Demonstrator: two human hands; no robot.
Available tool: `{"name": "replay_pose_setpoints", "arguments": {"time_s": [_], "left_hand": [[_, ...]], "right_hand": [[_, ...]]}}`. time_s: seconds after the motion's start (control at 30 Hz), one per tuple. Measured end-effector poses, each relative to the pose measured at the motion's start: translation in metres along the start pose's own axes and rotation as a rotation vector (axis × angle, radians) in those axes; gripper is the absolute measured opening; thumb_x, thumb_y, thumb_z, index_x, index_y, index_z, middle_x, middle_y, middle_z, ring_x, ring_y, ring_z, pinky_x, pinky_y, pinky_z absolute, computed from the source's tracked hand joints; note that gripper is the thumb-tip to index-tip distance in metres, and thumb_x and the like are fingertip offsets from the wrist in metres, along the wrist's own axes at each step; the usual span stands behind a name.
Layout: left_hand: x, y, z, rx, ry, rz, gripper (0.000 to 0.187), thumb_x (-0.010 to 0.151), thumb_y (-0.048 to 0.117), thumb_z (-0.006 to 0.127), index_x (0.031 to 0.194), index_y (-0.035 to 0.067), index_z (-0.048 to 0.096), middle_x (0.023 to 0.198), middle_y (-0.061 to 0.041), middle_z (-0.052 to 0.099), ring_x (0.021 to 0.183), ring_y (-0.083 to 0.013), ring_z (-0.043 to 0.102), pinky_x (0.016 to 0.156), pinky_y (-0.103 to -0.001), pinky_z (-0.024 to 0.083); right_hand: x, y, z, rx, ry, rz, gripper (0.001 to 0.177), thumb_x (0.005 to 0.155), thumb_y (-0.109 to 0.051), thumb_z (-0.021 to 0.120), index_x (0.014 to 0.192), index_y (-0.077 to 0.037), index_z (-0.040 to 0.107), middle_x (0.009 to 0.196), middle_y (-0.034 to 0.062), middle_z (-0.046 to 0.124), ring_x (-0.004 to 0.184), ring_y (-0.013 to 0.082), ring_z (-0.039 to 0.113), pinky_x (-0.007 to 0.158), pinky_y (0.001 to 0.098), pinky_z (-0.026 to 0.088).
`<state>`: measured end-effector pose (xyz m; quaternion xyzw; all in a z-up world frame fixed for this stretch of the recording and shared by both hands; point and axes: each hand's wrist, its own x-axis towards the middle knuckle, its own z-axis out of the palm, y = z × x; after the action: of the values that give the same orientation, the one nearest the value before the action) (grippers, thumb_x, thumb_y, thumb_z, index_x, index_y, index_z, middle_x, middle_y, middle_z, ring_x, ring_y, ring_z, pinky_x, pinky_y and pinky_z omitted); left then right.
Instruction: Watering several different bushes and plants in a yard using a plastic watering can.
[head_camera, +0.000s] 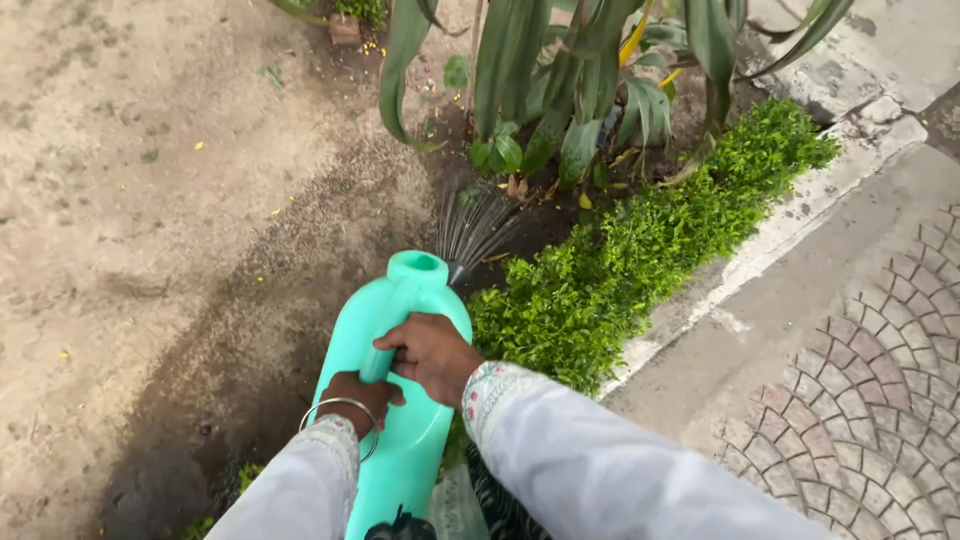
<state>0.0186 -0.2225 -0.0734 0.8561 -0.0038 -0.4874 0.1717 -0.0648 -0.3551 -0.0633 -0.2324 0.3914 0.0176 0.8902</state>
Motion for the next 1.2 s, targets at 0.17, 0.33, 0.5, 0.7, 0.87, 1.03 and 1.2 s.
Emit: {"name": "replay_pose_setpoints", "arguments": {"time_s": [0.17,0.33,0.5,0.7,0.87,1.03,1.2], "left_hand": [[-0.012,0.012,0.001,-0.054,0.02,0.014,0.022,0.069,0.013,0.084,0.07,-0.005,0.072,0.061,-0.016,0.068,0.052,-0.025,0.065,0.057,-0.04,0.053],[-0.013,0.011,-0.003,-0.042,0.014,0.021,0.025,0.068,0.014,0.084,0.068,-0.007,0.071,0.061,-0.016,0.068,0.051,-0.0246,0.064,0.056,-0.04,0.052],[0.041,-0.014,0.007,0.077,0.071,0.046,0.033,0.064,0.018,0.089,0.076,-0.008,0.073,0.066,-0.018,0.073,0.058,-0.0309,0.072,0.061,-0.045,0.058],[0.036,-0.005,0.001,0.27,0.123,0.161,0.049,0.062,0.031,0.095,0.098,0.003,0.077,0.087,-0.016,0.071,0.08,-0.0311,0.069,0.078,-0.044,0.056],[-0.001,0.023,-0.016,0.3,0.002,0.075,0.05,0.07,0.038,0.089,0.101,0.0,0.077,0.088,-0.018,0.078,0.082,-0.0304,0.076,0.08,-0.044,0.058],[-0.002,0.02,-0.021,0.26,-0.003,0.071,0.049,0.072,0.037,0.088,0.099,-0.002,0.076,0.083,-0.018,0.08,0.079,-0.0303,0.078,0.08,-0.042,0.058],[-0.015,0.042,-0.026,0.332,-0.021,0.049,0.047,0.072,0.037,0.087,0.096,-0.002,0.078,0.078,-0.015,0.077,0.076,-0.0281,0.077,0.079,-0.041,0.059]], "right_hand": [[-0.009,-0.015,0.005,-0.046,-0.026,-0.009,0.021,0.082,-0.001,0.071,0.1,-0.003,0.063,0.106,0.0118,0.07,0.099,0.0278,0.069,0.093,0.0418,0.056],[-0.006,-0.012,0.005,-0.037,-0.033,-0.024,0.019,0.081,0.0,0.07,0.098,-0.003,0.063,0.105,0.012,0.07,0.098,0.0277,0.07,0.094,0.0415,0.057],[0.018,0.004,-0.004,0.026,0.024,0.0,0.019,0.081,0.003,0.071,0.095,-0.004,0.061,0.096,0.0124,0.07,0.091,0.0298,0.07,0.086,0.0455,0.056],[0.0,-0.006,0.002,0.04,0.108,-0.005,0.022,0.079,0.003,0.07,0.1,-0.001,0.063,0.098,0.0135,0.073,0.092,0.0312,0.071,0.088,0.0459,0.058],[-0.003,-0.012,0.001,0.118,0.043,0.077,0.026,0.082,-0.004,0.071,0.107,0.0,0.064,0.103,0.0136,0.072,0.098,0.0288,0.069,0.094,0.0422,0.055],[-0.007,-0.017,0.009,0.153,0.096,0.127,0.027,0.081,-0.003,0.071,0.108,-0.001,0.063,0.107,0.0137,0.072,0.102,0.0293,0.068,0.097,0.0428,0.054],[-0.011,-0.027,0.01,0.191,0.117,0.09,0.03,0.08,-0.004,0.07,0.109,0.002,0.064,0.107,0.0172,0.072,0.101,0.0317,0.068,0.097,0.0438,0.053]]}}
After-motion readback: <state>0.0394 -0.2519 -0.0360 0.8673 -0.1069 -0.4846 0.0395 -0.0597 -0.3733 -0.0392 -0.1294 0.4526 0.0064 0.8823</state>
